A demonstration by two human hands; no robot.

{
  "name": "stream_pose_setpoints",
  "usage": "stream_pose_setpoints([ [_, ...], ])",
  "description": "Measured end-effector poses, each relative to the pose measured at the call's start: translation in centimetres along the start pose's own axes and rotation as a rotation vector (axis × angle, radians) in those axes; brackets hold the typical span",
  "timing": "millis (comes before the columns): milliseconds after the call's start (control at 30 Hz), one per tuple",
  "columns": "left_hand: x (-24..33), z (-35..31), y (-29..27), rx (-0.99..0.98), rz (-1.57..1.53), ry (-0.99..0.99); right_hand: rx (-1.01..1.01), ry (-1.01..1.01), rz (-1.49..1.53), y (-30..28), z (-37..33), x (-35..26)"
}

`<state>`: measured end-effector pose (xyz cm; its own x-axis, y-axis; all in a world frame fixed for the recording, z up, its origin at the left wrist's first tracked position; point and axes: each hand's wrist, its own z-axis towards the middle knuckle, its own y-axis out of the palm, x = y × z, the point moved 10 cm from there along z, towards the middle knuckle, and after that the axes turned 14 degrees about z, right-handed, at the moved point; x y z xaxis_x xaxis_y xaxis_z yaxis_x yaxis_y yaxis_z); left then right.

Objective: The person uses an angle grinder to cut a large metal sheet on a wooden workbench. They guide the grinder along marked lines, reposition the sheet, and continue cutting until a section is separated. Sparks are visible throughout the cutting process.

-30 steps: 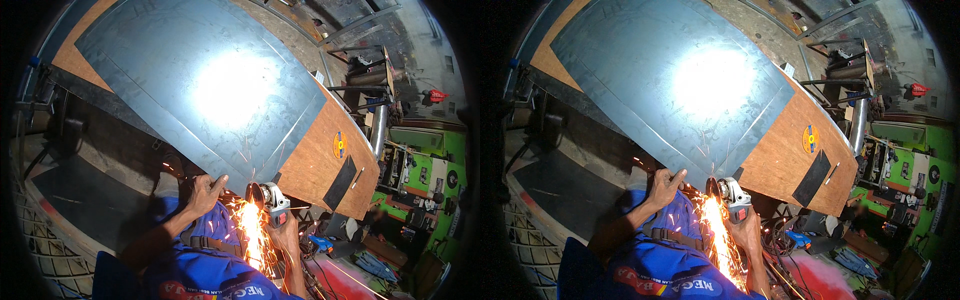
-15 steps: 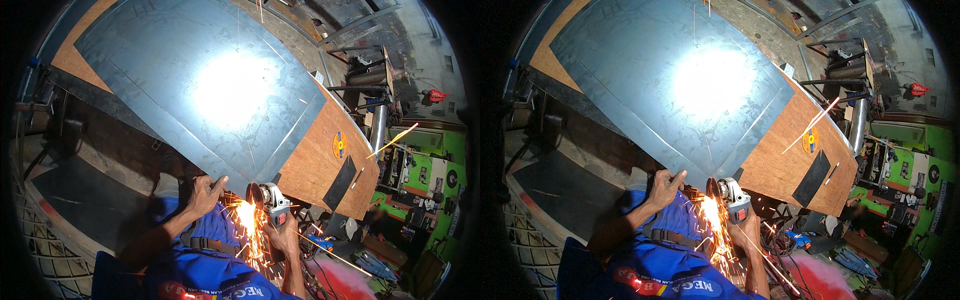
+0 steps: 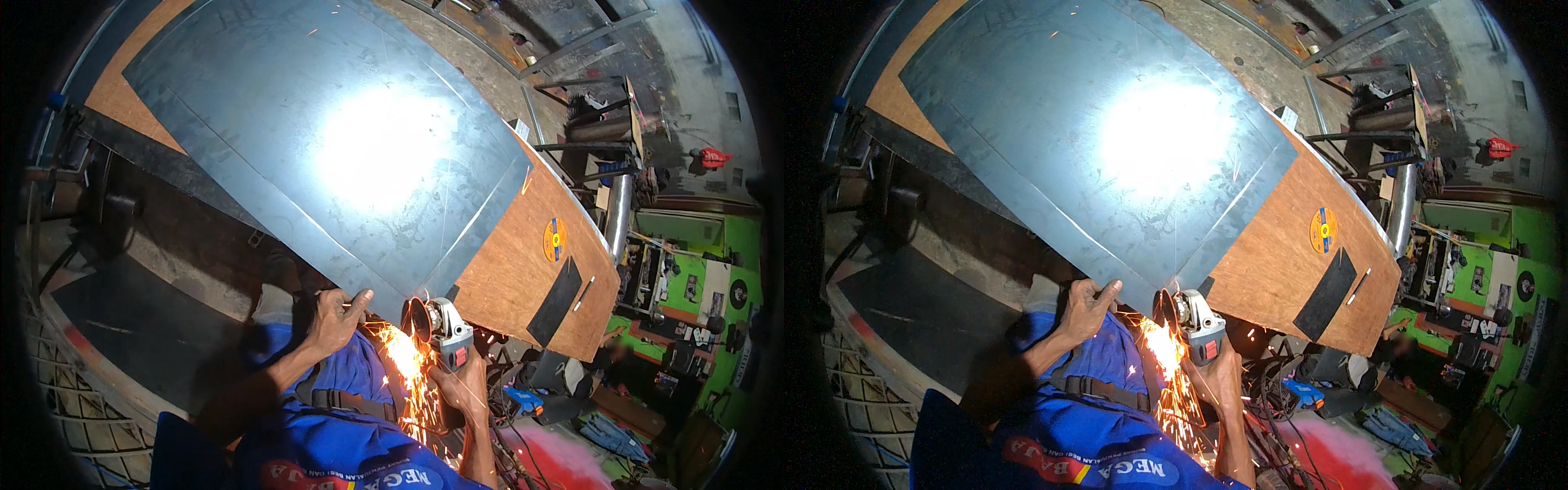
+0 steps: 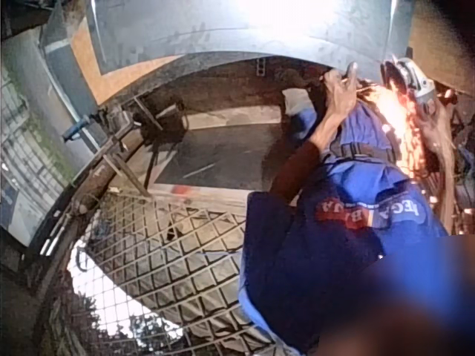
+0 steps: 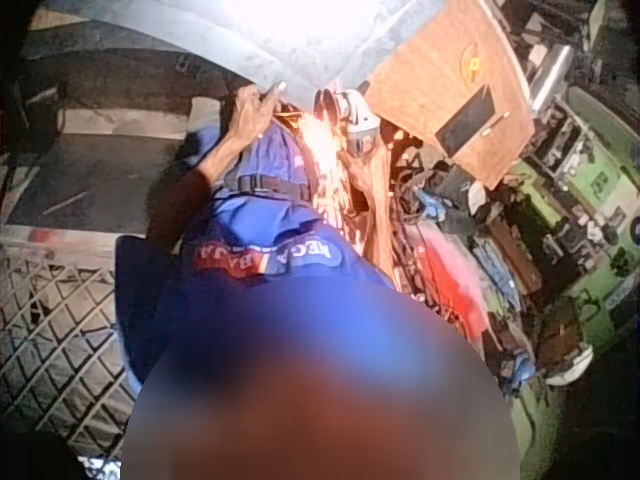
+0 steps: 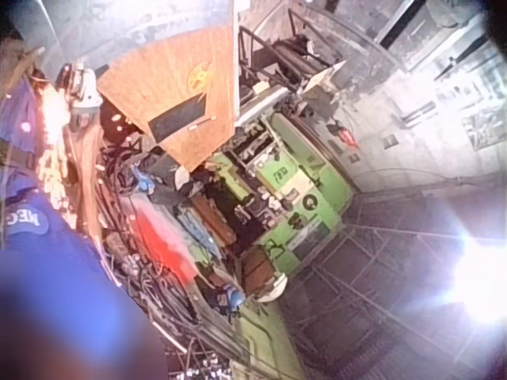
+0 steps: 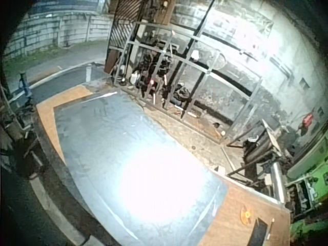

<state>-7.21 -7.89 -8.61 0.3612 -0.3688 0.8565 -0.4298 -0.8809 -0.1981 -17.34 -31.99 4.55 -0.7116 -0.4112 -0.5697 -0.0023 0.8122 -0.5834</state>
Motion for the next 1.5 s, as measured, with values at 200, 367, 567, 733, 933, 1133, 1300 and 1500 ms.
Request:
stream_pose_setpoints([
  [200, -0.9, 0.1, 0.5, 0.002, -0.006, -0.025, -0.006, -0.025, 0.016, 0.2, -0.2, -0.5],
  [367, -0.2, -0.1, 0.3, -0.027, 0.016, -0.033, 0.010, 0.010, -0.037, 0.0, -0.7, -0.2],
  [567, 1.0, 0.0, -0.2, 0.013, -0.035, 0.014, 0.040, 0.006, -0.010, 0.0, -1.6, 0.3],
  [733, 0.9, 0.0, -0.2, -0.013, 0.033, 0.026, 0.037, 0.019, 0.002, 0.2, -1.5, 0.5],
  [933, 0.8, -0.1, -0.1, 0.012, -0.034, 0.043, 0.027, -0.001, 0.032, 0.4, -1.2, -0.4],
  [1133, 0.2, -0.2, 0.1, -0.015, -0.014, -0.001, 0.028, -0.036, 0.029, 0.5, -1.1, -0.9],
  [1300, 0.3, -0.2, 0.0, -0.017, -0.055, -0.011, 0.025, -0.043, 0.041, 0.5, -1.1, -1.2],
  [1500, 0.7, -0.2, -0.1, 0.006, -0.159, 0.014, 0.043, -0.017, -0.002, 0.4, -0.9, -1.0],
])
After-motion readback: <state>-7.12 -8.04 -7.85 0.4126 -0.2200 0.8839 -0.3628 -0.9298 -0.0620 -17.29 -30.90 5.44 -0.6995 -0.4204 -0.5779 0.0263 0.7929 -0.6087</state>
